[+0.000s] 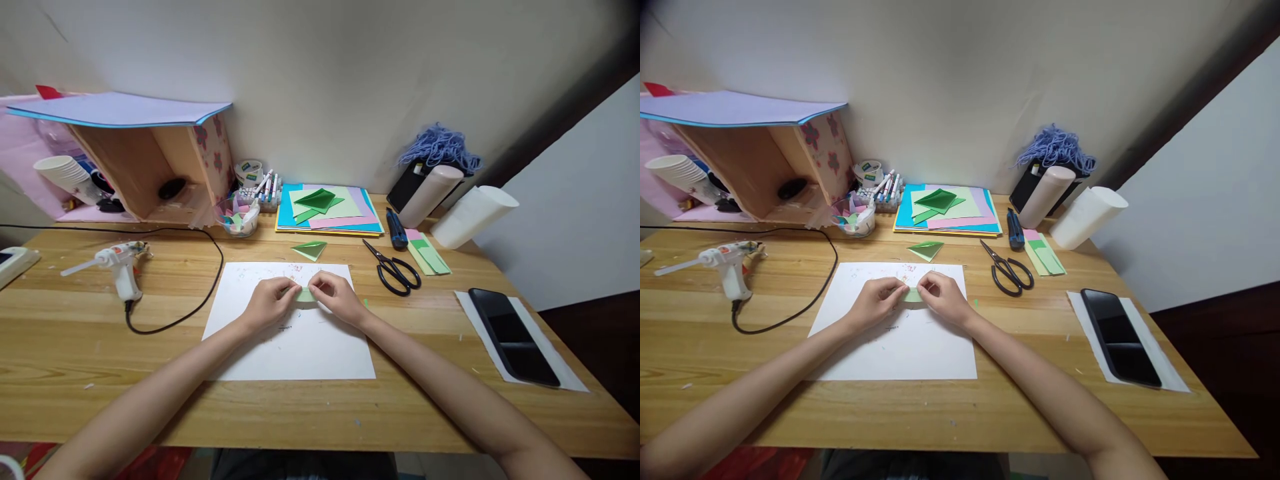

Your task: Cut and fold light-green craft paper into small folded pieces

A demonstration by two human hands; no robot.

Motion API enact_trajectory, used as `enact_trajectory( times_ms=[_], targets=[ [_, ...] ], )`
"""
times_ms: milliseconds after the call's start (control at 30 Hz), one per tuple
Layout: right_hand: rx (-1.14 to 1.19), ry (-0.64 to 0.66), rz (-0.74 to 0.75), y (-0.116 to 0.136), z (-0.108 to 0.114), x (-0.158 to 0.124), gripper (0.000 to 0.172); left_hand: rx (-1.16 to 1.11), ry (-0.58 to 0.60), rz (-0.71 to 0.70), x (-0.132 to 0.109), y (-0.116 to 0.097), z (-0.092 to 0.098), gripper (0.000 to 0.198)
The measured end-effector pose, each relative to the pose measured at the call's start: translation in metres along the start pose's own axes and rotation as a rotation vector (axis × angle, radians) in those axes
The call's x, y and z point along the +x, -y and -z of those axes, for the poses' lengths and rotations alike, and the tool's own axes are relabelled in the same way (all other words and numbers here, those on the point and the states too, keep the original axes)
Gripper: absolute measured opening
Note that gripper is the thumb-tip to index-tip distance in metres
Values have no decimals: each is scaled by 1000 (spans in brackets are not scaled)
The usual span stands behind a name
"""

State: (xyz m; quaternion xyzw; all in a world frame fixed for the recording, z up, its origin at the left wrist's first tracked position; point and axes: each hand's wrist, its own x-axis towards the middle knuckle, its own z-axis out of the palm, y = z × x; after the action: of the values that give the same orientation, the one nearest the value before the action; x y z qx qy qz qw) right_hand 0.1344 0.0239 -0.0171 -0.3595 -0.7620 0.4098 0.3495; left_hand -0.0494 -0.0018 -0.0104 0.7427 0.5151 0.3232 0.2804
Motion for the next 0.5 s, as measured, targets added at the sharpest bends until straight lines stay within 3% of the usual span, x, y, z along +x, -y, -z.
enact_trajectory(
  times_ms=[300, 500],
  targets=[
    [163, 21, -98, -9, 0, 2, 12, -417, 121, 293, 3, 1, 0, 39],
    [74, 8, -74, -1, 1, 1, 15, -513, 208, 345, 2, -3, 2, 40]
  ],
)
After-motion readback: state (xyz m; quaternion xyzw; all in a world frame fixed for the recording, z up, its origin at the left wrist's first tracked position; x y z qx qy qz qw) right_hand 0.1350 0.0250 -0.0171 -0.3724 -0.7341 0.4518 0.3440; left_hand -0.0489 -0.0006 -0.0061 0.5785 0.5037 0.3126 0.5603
